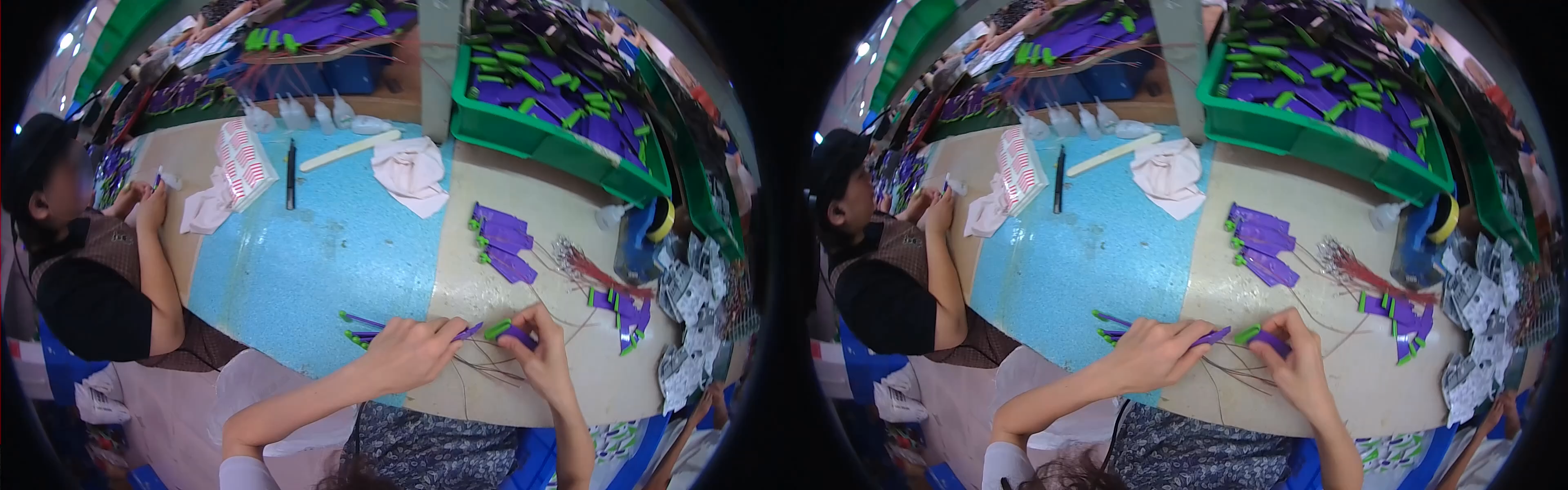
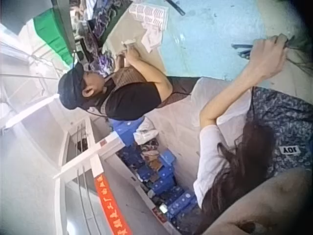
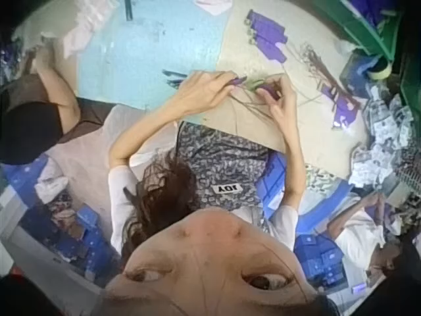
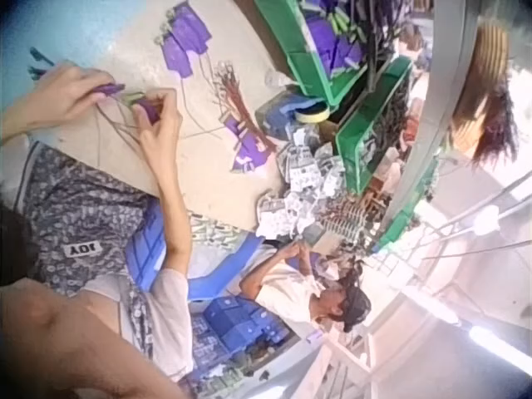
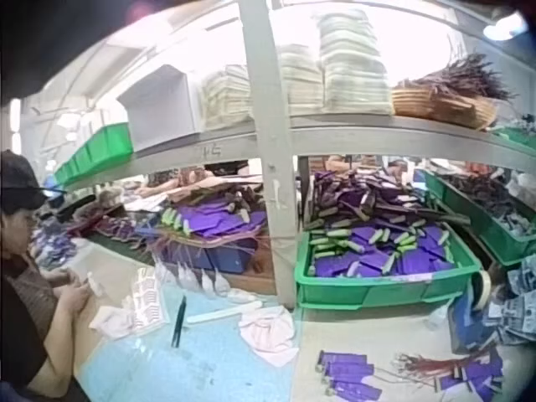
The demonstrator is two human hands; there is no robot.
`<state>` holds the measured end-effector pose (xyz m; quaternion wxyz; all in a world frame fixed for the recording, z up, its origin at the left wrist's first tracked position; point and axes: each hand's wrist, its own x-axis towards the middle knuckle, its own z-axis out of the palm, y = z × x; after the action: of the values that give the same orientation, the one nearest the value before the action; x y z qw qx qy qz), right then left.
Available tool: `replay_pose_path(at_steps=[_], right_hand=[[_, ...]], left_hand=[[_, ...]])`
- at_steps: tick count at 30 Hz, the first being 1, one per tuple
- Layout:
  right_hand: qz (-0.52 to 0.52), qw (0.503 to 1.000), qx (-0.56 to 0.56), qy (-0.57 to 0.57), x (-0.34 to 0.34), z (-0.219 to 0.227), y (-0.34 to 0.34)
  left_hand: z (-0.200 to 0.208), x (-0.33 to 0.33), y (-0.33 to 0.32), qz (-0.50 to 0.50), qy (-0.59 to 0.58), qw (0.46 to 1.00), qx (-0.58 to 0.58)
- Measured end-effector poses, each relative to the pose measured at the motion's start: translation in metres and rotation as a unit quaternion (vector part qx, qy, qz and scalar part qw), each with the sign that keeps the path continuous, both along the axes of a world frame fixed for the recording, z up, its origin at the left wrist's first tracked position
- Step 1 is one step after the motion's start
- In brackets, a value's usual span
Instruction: The person assembles small plastic electronic components by threading copper wires through them and applying adhesive from a glue bottle.
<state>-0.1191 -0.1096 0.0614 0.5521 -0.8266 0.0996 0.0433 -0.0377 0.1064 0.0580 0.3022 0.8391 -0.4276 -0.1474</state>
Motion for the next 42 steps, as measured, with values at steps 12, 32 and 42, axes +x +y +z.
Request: replay_pose_path(at_steps=[12,32,42], right_hand=[[-0.098,0.966,0.236,-0.021,-0.024,0.002,0.014],[0.008,0.991,-0.123,-0.043,-0.031,0.049,0.001],[-0.015,0.984,-0.145,-0.102,-0.038,0.058,0.013]], left_hand=[[0.007,-0.019,-0.028,0.039,0.125,0.976,-0.174],[0.015,-0.013,-0.041,-0.034,0.182,0.977,-0.103],[0.016,0.022,-0.03,0.062,0.663,0.745,-0.038]])
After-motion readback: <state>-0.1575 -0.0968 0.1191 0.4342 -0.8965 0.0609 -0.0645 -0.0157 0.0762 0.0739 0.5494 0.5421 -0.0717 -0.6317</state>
